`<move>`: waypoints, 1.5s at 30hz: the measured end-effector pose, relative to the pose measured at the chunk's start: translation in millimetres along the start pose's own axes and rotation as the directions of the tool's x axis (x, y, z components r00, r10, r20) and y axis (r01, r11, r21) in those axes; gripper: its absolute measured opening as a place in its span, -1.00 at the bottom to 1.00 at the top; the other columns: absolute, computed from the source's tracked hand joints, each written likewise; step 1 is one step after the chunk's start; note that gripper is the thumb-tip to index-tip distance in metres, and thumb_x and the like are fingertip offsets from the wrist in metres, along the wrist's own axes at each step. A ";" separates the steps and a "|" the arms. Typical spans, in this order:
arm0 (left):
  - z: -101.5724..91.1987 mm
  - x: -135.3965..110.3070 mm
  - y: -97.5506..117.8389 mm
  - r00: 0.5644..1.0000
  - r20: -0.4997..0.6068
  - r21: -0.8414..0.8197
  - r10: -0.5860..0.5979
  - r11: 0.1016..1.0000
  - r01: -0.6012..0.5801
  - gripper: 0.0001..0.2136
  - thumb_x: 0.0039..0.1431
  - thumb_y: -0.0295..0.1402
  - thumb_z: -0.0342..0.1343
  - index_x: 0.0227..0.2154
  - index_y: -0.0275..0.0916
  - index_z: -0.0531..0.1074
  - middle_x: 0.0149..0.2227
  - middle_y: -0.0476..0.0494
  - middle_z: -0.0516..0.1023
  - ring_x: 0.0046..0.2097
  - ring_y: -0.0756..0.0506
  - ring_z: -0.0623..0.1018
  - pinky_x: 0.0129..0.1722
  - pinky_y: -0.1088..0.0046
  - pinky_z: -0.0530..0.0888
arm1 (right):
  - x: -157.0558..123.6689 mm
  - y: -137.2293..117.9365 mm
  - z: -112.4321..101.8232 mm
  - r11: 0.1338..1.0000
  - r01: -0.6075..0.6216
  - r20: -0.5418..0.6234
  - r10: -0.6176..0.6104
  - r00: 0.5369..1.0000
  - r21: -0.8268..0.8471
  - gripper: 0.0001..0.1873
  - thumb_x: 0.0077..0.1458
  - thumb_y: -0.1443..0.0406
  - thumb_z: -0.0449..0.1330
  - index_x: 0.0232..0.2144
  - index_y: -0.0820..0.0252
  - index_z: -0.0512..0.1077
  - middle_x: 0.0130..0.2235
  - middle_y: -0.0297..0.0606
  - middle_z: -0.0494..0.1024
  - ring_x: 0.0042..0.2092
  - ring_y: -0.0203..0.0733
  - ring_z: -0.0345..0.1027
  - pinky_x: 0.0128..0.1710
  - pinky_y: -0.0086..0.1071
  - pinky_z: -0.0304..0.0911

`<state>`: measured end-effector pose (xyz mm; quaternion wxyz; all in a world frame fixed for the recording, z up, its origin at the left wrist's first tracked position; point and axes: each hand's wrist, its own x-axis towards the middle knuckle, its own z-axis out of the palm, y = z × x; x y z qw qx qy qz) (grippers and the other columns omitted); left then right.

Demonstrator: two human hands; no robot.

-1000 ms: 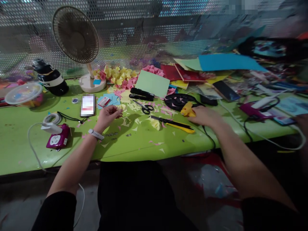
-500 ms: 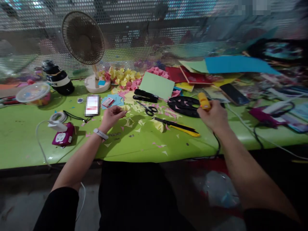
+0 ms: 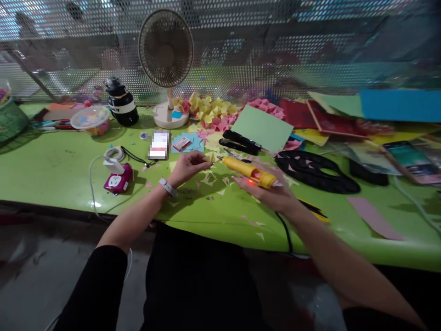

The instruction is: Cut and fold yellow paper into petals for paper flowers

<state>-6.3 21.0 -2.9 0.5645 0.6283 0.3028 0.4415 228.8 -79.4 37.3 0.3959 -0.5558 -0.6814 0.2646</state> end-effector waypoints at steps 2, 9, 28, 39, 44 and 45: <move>0.6 -0.5 0.3 1.000 0.010 0.004 0.019 1.000 -0.019 -0.63 -0.07 -0.15 0.44 -0.39 -0.33 0.47 -0.40 -0.11 0.60 -0.34 0.02 0.60 -0.28 0.46 0.54 | 3.5 -5.7 1.9 0.997 0.048 0.050 -0.045 0.998 -0.067 -0.66 0.07 0.05 0.32 -0.47 0.10 0.32 -0.53 -0.39 0.35 -0.51 -0.28 0.23 -0.52 -0.36 0.16; 2.4 -2.6 1.5 0.996 0.021 0.064 0.084 0.994 -0.085 -0.62 -0.04 -0.10 0.41 -0.40 -0.32 0.46 -0.43 -0.11 0.57 -0.39 0.02 0.55 -0.36 0.47 0.50 | 6.3 -2.3 5.9 0.996 0.026 0.031 -0.024 0.999 -0.080 -0.68 0.09 0.06 0.31 -0.45 0.08 0.30 -0.51 -0.37 0.36 -0.50 -0.24 0.23 -0.53 -0.33 0.12; 2.7 -6.7 7.3 0.990 0.052 0.188 0.134 0.972 -0.141 -0.70 0.06 -0.14 0.36 -0.39 -0.30 0.49 -0.42 -0.09 0.55 -0.39 0.04 0.52 -0.38 0.49 0.47 | 7.2 -6.2 1.6 0.984 0.105 0.025 -0.103 0.994 -0.146 -0.54 0.09 -0.02 0.30 -0.52 0.07 0.18 -0.58 -0.40 0.28 -0.55 -0.27 0.17 -0.56 -0.34 0.04; 3.7 -6.8 10.4 0.987 0.053 0.219 0.154 0.962 -0.162 -0.70 0.07 -0.13 0.35 -0.41 -0.30 0.50 -0.42 -0.09 0.54 -0.41 0.06 0.48 -0.40 0.51 0.45 | 7.0 -7.0 -1.3 0.978 0.171 0.075 -0.163 0.984 -0.120 -0.52 0.13 -0.05 0.28 -0.52 0.09 0.18 -0.58 -0.44 0.28 -0.58 -0.33 0.14 -0.57 -0.36 0.00; 2.4 -6.2 6.4 0.985 0.062 0.225 0.161 0.959 -0.171 -0.69 0.08 -0.13 0.34 -0.41 -0.31 0.50 -0.44 -0.08 0.53 -0.44 0.06 0.46 -0.42 0.51 0.43 | 7.0 -9.2 -1.7 0.978 0.153 0.072 -0.144 0.987 -0.143 -0.50 0.13 -0.09 0.26 -0.51 0.08 0.17 -0.59 -0.44 0.27 -0.60 -0.33 0.12 -0.57 -0.35 -0.04; 2.4 -6.1 5.8 0.985 0.060 0.230 0.164 0.958 -0.173 -0.69 0.09 -0.12 0.34 -0.41 -0.31 0.50 -0.44 -0.08 0.53 -0.44 0.07 0.46 -0.43 0.52 0.42 | 6.9 -9.2 -1.8 0.977 0.153 0.073 -0.143 0.987 -0.149 -0.50 0.13 -0.09 0.26 -0.51 0.08 0.17 -0.59 -0.44 0.26 -0.60 -0.33 0.12 -0.57 -0.35 -0.04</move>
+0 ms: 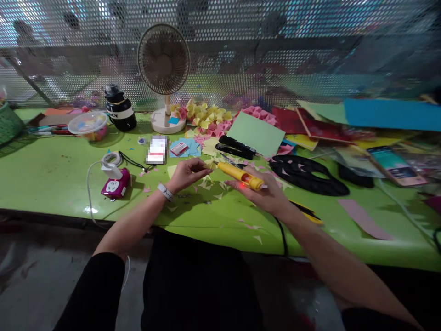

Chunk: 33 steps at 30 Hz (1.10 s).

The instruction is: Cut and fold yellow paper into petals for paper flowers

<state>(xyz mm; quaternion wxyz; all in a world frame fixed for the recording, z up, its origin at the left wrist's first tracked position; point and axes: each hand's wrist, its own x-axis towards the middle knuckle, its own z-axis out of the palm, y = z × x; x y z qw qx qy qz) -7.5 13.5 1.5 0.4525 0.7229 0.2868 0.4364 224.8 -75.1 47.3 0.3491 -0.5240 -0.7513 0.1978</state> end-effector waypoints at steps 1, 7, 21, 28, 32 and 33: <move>0.1 0.0 -0.4 1.000 -0.001 0.005 0.003 1.000 -0.003 -0.69 0.09 -0.12 0.34 -0.41 -0.31 0.50 -0.44 -0.08 0.53 -0.44 0.07 0.46 -0.43 0.52 0.42 | -0.1 0.4 0.0 1.000 -0.001 0.001 0.001 1.000 -0.006 -0.49 0.14 -0.09 0.25 -0.51 0.08 0.16 -0.59 -0.44 0.25 -0.59 -0.32 0.13 -0.57 -0.35 -0.04; -0.3 -0.4 0.8 1.000 -0.002 0.004 0.002 1.000 -0.002 -0.68 0.08 -0.11 0.34 -0.41 -0.31 0.50 -0.44 -0.09 0.54 -0.44 0.07 0.47 -0.43 0.52 0.43 | -0.7 2.3 -0.2 1.000 0.017 0.002 -0.017 1.000 -0.025 -0.47 0.13 -0.14 0.23 -0.51 0.07 0.15 -0.59 -0.42 0.25 -0.57 -0.29 0.14 -0.55 -0.32 -0.01; -1.8 -0.4 -0.1 1.000 0.008 0.012 -0.005 1.000 0.005 -0.68 0.09 -0.12 0.34 -0.40 -0.32 0.51 -0.43 -0.11 0.55 -0.44 0.06 0.47 -0.43 0.51 0.44 | 1.2 -0.1 -0.2 0.999 0.011 0.011 -0.010 1.000 -0.039 -0.51 0.17 -0.11 0.22 -0.49 0.08 0.17 -0.56 -0.41 0.25 -0.55 -0.28 0.14 -0.52 -0.31 -0.01; -2.3 0.3 -3.0 1.000 0.013 -0.024 -0.015 1.000 0.016 -0.69 0.08 -0.14 0.35 -0.37 -0.32 0.52 -0.41 -0.14 0.59 -0.41 0.05 0.52 -0.41 0.53 0.46 | -3.0 3.5 -0.5 0.997 0.074 0.025 -0.073 0.997 -0.035 -0.53 0.17 -0.05 0.24 -0.50 0.08 0.16 -0.58 -0.43 0.24 -0.58 -0.31 0.11 -0.54 -0.34 -0.02; -3.7 1.3 -5.4 0.999 0.020 -0.033 -0.034 0.999 0.035 -0.68 0.09 -0.12 0.34 -0.35 -0.33 0.52 -0.37 -0.18 0.62 -0.37 0.01 0.57 -0.36 0.48 0.51 | -6.5 15.3 -17.9 0.992 0.088 -0.056 -0.093 0.994 -0.086 -0.56 0.14 -0.07 0.25 -0.46 0.09 0.23 -0.55 -0.39 0.31 -0.56 -0.30 0.14 -0.53 -0.35 0.02; -4.1 1.6 -5.6 0.999 0.012 -0.026 -0.034 0.999 0.034 -0.67 0.09 -0.12 0.34 -0.35 -0.34 0.52 -0.37 -0.18 0.62 -0.37 0.01 0.57 -0.35 0.48 0.51 | -7.1 19.6 -25.6 0.992 0.044 -0.067 -0.052 0.996 -0.118 -0.58 0.15 -0.06 0.25 -0.43 0.09 0.25 -0.53 -0.38 0.34 -0.55 -0.29 0.16 -0.51 -0.35 0.03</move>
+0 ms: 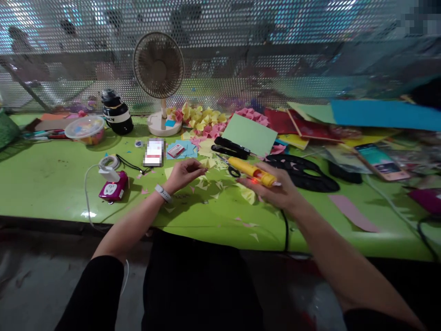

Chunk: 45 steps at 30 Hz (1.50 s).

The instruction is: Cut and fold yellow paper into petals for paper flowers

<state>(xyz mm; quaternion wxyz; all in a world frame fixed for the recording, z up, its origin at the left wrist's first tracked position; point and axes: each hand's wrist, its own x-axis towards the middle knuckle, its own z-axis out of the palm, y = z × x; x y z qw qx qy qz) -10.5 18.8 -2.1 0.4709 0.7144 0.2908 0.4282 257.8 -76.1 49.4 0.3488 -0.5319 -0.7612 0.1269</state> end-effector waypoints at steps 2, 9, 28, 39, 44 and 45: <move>-0.6 0.7 0.3 1.000 -0.016 0.012 0.001 1.000 -0.001 -0.68 0.09 -0.12 0.34 -0.37 -0.34 0.51 -0.39 -0.17 0.61 -0.37 0.01 0.57 -0.35 0.48 0.51 | 0.2 13.8 -16.4 0.985 -0.095 -0.047 0.089 0.995 -0.147 -0.60 0.14 -0.02 0.28 -0.40 0.09 0.24 -0.49 -0.34 0.36 -0.51 -0.27 0.17 -0.45 -0.34 0.06; -2.2 4.5 -2.5 0.999 -0.035 -0.034 0.003 0.999 -0.004 -0.69 0.08 -0.14 0.34 -0.36 -0.33 0.50 -0.40 -0.15 0.62 -0.37 0.01 0.59 -0.33 0.50 0.53 | -3.1 95.9 -57.9 0.720 -0.478 -0.055 0.525 0.849 -0.503 -0.63 0.00 0.08 0.39 -0.37 0.12 0.31 -0.33 -0.04 0.52 -0.39 -0.15 0.25 -0.38 -0.27 0.04; -4.2 9.4 2.8 0.974 -0.139 -0.116 -0.177 0.980 0.161 -0.59 -0.03 -0.04 0.40 -0.37 -0.31 0.48 -0.47 -0.11 0.61 -0.43 0.01 0.63 -0.36 0.51 0.62 | 38.2 22.6 14.7 0.962 0.090 0.405 0.023 0.914 -0.257 -0.79 0.29 0.32 0.13 -0.20 0.15 0.59 -0.14 -0.13 0.63 -0.16 -0.11 0.47 -0.18 -0.24 0.32; -5.6 10.1 -2.7 0.980 -0.115 -0.093 -0.165 0.984 0.154 -0.63 0.04 -0.07 0.36 -0.40 -0.29 0.45 -0.46 -0.09 0.59 -0.40 0.02 0.63 -0.29 0.47 0.63 | 61.8 11.1 71.2 0.922 0.233 0.585 -0.009 0.811 -0.309 -0.72 0.34 0.37 0.06 -0.14 0.17 0.59 -0.08 -0.05 0.61 -0.26 -0.17 0.44 -0.31 -0.26 0.37; -3.9 9.5 -3.6 0.975 -0.110 -0.132 -0.193 0.975 0.178 -0.63 0.04 -0.08 0.37 -0.39 -0.31 0.44 -0.45 -0.08 0.59 -0.39 0.02 0.62 -0.28 0.44 0.63 | 55.6 19.3 72.4 0.963 0.161 0.515 -0.027 0.857 -0.217 -0.84 0.28 0.34 0.19 -0.27 0.16 0.59 -0.19 -0.15 0.64 -0.24 -0.19 0.48 -0.24 -0.24 0.40; -3.1 9.2 -3.0 0.973 -0.108 -0.142 -0.202 0.972 0.186 -0.64 0.04 -0.10 0.37 -0.39 -0.31 0.44 -0.45 -0.09 0.60 -0.39 0.01 0.63 -0.27 0.43 0.63 | 54.4 20.5 71.4 0.972 0.137 0.489 -0.027 0.872 -0.191 -0.86 0.26 0.35 0.21 -0.30 0.15 0.59 -0.22 -0.18 0.64 -0.26 -0.19 0.49 -0.24 -0.23 0.41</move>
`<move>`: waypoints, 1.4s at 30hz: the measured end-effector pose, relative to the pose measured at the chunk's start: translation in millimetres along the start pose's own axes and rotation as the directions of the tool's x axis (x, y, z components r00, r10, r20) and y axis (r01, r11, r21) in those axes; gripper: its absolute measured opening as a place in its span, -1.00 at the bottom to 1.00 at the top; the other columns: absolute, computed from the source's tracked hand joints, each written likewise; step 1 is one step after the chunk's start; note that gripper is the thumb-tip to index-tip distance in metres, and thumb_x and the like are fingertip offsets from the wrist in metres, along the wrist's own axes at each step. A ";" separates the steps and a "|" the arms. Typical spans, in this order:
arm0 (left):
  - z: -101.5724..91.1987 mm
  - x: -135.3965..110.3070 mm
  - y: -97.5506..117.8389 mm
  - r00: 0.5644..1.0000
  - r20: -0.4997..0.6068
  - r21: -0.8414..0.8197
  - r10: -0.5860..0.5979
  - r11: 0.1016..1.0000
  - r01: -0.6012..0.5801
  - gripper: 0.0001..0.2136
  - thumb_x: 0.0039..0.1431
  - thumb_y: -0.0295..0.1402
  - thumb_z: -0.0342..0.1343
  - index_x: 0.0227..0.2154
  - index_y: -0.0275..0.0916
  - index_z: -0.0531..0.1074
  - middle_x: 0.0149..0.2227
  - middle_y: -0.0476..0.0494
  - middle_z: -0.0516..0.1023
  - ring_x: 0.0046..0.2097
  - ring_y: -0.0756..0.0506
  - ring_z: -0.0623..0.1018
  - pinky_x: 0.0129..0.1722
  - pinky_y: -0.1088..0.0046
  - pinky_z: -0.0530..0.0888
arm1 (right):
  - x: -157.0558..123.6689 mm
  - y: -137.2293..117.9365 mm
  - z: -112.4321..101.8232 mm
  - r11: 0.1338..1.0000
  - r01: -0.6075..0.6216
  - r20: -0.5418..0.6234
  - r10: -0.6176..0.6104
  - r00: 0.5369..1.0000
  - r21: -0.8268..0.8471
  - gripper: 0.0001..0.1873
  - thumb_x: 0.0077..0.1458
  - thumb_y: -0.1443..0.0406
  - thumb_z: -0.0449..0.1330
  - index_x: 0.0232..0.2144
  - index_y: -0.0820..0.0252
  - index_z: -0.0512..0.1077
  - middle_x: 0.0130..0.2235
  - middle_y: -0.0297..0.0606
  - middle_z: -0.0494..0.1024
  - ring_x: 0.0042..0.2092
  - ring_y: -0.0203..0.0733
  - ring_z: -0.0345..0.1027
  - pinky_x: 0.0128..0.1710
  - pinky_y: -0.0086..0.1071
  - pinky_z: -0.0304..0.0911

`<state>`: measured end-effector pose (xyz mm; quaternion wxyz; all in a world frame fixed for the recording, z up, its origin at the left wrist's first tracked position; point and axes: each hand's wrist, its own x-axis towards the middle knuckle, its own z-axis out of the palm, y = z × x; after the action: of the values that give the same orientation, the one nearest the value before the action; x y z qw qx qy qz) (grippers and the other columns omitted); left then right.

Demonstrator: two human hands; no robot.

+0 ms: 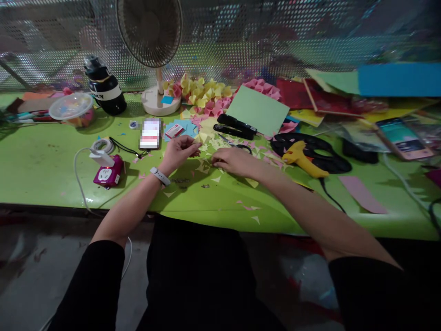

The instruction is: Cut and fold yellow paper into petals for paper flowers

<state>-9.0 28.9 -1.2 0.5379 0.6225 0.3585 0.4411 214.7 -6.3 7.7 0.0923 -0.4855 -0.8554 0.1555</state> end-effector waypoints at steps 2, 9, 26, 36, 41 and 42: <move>2.2 -1.4 1.3 1.000 0.002 -0.024 -0.024 0.999 0.024 -0.66 0.06 -0.13 0.37 -0.38 -0.32 0.45 -0.42 -0.12 0.61 -0.37 -0.01 0.64 -0.26 0.40 0.63 | -3.5 1.5 -1.4 0.998 -0.005 -0.073 0.010 0.997 0.070 -0.88 0.22 0.35 0.24 -0.34 0.13 0.59 -0.26 -0.20 0.64 -0.29 -0.20 0.49 -0.26 -0.23 0.41; 11.2 -6.6 0.5 0.992 -0.012 -0.135 -0.125 0.983 0.122 -0.79 0.15 -0.28 0.32 -0.31 -0.30 0.45 -0.30 -0.15 0.63 -0.26 -0.05 0.66 -0.17 0.32 0.60 | -16.5 -9.0 -9.8 0.951 -0.018 -0.274 0.106 0.956 0.308 -0.83 0.23 0.21 0.22 -0.33 0.11 0.59 -0.33 -0.20 0.64 -0.44 -0.22 0.41 -0.45 -0.27 0.32; 20.9 -13.0 -2.6 0.999 0.048 -0.088 -0.014 0.996 0.019 -0.66 -0.05 -0.33 0.41 -0.27 -0.27 0.38 -0.24 -0.15 0.63 -0.18 -0.04 0.63 -0.07 0.34 0.57 | -24.6 -17.9 -10.9 0.945 0.047 -0.427 0.101 0.898 0.323 -0.87 0.21 0.27 0.22 -0.32 0.11 0.58 -0.30 -0.18 0.63 -0.33 -0.12 0.47 -0.31 -0.20 0.36; 21.3 -13.7 -1.8 0.997 0.072 -0.051 -0.017 0.999 0.020 -0.66 -0.06 -0.29 0.42 -0.30 -0.29 0.41 -0.30 -0.14 0.63 -0.24 -0.03 0.63 -0.15 0.36 0.57 | -22.0 -18.4 -7.6 0.959 0.072 -0.435 0.057 0.899 0.275 -0.80 0.25 0.21 0.17 -0.31 0.09 0.60 -0.31 -0.17 0.63 -0.33 -0.10 0.47 -0.31 -0.18 0.37; 21.8 -14.7 -0.9 0.997 0.082 -0.058 -0.015 0.998 0.020 -0.65 -0.07 -0.28 0.44 -0.30 -0.31 0.43 -0.31 -0.15 0.62 -0.27 -0.01 0.61 -0.19 0.39 0.56 | -22.1 -18.5 -6.8 0.957 0.072 -0.430 0.059 0.901 0.282 -0.82 0.25 0.24 0.18 -0.31 0.12 0.59 -0.31 -0.15 0.63 -0.33 -0.10 0.47 -0.33 -0.20 0.35; 21.9 -14.6 -0.8 0.996 0.083 -0.062 -0.019 0.998 0.025 -0.65 -0.07 -0.28 0.44 -0.30 -0.31 0.43 -0.31 -0.14 0.62 -0.27 -0.01 0.61 -0.19 0.40 0.56 | -22.1 -18.6 -6.8 0.956 0.071 -0.427 0.060 0.902 0.284 -0.82 0.25 0.24 0.18 -0.31 0.12 0.58 -0.31 -0.16 0.63 -0.33 -0.11 0.46 -0.34 -0.21 0.35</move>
<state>6.3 7.9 -5.1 0.5763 0.6191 0.3289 0.4200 213.2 -33.1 20.4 0.3505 -0.4862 -0.7824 0.1689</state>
